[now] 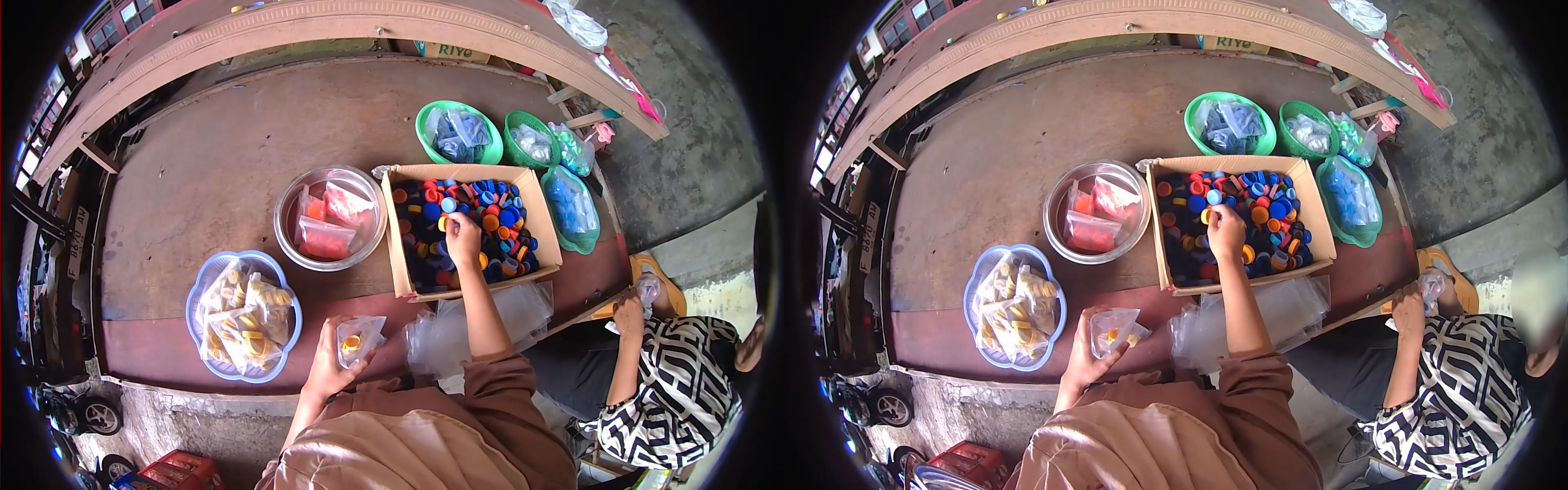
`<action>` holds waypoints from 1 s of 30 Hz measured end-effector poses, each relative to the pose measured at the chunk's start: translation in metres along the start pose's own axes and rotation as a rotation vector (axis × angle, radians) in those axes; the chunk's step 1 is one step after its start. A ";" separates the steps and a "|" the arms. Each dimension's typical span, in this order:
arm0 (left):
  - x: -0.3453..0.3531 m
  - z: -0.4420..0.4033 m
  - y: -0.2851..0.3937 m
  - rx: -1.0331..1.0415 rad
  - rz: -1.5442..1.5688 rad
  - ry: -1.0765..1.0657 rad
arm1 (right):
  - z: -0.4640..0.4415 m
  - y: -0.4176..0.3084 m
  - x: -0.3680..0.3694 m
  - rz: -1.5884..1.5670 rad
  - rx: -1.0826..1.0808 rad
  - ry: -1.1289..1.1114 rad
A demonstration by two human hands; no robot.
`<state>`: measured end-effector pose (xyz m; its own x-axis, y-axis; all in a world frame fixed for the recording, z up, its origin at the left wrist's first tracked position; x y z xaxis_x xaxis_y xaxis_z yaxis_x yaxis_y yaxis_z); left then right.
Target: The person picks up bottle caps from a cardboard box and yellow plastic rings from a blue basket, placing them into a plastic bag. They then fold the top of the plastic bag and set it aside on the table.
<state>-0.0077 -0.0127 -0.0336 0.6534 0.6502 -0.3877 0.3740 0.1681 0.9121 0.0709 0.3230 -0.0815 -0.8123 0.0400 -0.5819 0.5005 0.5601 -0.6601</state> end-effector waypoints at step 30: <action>0.007 -0.015 -0.001 -0.004 -0.014 -0.043 | -0.033 -0.039 0.035 0.169 -0.439 -0.167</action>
<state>-0.0139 0.0029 -0.0352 0.6759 0.6151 -0.4060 0.3806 0.1804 0.9069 0.0134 0.3294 -0.0605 -0.6536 0.0474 -0.7554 0.4184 0.8543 -0.3084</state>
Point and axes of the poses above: each hand's wrist, its own z-axis away from the middle knuckle, its own x-axis out of the palm, y = z × x, the point moved 4 cm from there along -z, towards the middle knuckle, and after that the axes turned 9 degrees about y, right-handed, at the moved point
